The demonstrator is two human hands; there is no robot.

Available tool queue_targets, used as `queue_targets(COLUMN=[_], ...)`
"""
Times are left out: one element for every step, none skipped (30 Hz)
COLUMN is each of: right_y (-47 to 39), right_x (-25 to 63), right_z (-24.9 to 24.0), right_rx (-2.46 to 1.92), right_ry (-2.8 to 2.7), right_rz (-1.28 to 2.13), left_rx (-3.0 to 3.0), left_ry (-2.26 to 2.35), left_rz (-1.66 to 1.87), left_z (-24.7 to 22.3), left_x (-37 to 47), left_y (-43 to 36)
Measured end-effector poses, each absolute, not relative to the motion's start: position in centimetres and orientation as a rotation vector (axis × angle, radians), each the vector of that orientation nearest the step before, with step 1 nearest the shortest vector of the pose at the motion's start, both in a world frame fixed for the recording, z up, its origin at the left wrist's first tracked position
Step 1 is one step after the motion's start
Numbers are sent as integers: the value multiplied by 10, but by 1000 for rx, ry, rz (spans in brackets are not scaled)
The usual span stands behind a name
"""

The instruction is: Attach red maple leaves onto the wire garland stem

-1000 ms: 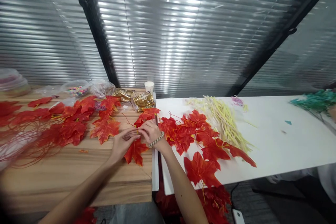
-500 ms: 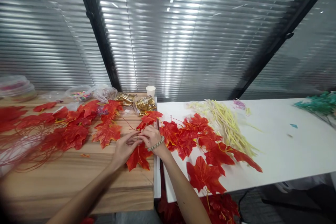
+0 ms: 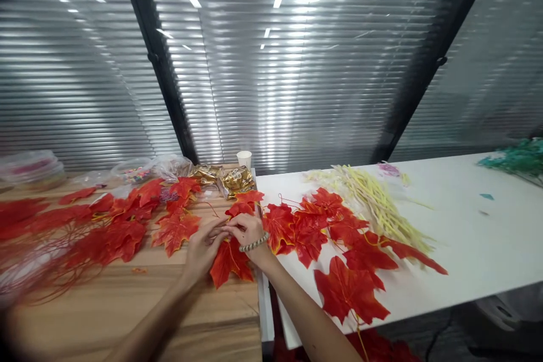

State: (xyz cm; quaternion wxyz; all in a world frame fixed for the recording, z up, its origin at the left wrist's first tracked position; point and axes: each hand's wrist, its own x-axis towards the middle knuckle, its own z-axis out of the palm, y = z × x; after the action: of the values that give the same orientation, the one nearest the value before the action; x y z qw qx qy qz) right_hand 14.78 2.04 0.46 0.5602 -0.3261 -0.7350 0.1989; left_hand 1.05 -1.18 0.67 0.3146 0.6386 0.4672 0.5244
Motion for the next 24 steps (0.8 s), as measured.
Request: queue_targets(right_y=[20, 19, 18, 18, 17, 18, 18, 19, 20, 21, 23, 24, 25, 25, 25, 25, 24, 23, 21, 19, 18, 17, 16, 15], right_x=[147, 146, 145, 145, 146, 147, 147, 148, 149, 150, 151, 152, 153, 153, 154, 154, 153, 152, 151, 149, 148, 146, 146, 145], right_z=[4, 5, 5, 6, 7, 8, 9, 9, 9, 9, 9, 9, 10, 10, 10, 10, 10, 10, 10, 10, 10, 11, 11, 11], right_rx=[-754, -745, -744, -747, -749, -748, -745, -742, -741, -744, -751, -759, -763, -763, -760, -755, -750, -749, -751, -756, -761, -766, -767, -764], right_ry=[-1740, -1749, -1756, -1761, -1765, -1764, -1756, -1739, -1717, -1690, -1659, -1635, -1630, -1640, -1661, -1683, -1700, -1703, -1697, -1687, -1678, -1668, -1656, -1639], right_rz=[451, 429, 408, 392, 384, 386, 395, 413, 444, 487, 531, 563, 578, 580, 572, 566, 572, 592, 619, 642, 657, 666, 676, 695], left_rx=[1670, 1661, 1652, 1639, 1621, 1599, 1576, 1553, 1536, 1524, 1517, 1511, 1506, 1504, 1503, 1501, 1501, 1506, 1515, 1526, 1536, 1543, 1544, 1542], left_ry=[1244, 1254, 1259, 1255, 1240, 1216, 1186, 1158, 1137, 1125, 1122, 1124, 1127, 1129, 1127, 1121, 1111, 1100, 1090, 1080, 1069, 1058, 1047, 1039], left_rz=[1397, 1409, 1421, 1435, 1446, 1452, 1451, 1447, 1443, 1441, 1443, 1452, 1460, 1465, 1466, 1463, 1454, 1442, 1430, 1417, 1405, 1394, 1387, 1385], left_z=[7, 8, 9, 10, 11, 11, 11, 10, 9, 8, 7, 6, 5, 5, 5, 5, 6, 7, 8, 9, 10, 12, 13, 14], left_x=[10, 9, 8, 7, 6, 5, 4, 4, 4, 4, 4, 4, 4, 4, 4, 4, 3, 3, 3, 3, 3, 3, 3, 3], left_y=[-11, -10, -9, -8, -7, -5, -4, -3, -2, -1, 0, 1, 1, 1, 2, 2, 2, 1, 1, 1, 1, 0, 0, 0])
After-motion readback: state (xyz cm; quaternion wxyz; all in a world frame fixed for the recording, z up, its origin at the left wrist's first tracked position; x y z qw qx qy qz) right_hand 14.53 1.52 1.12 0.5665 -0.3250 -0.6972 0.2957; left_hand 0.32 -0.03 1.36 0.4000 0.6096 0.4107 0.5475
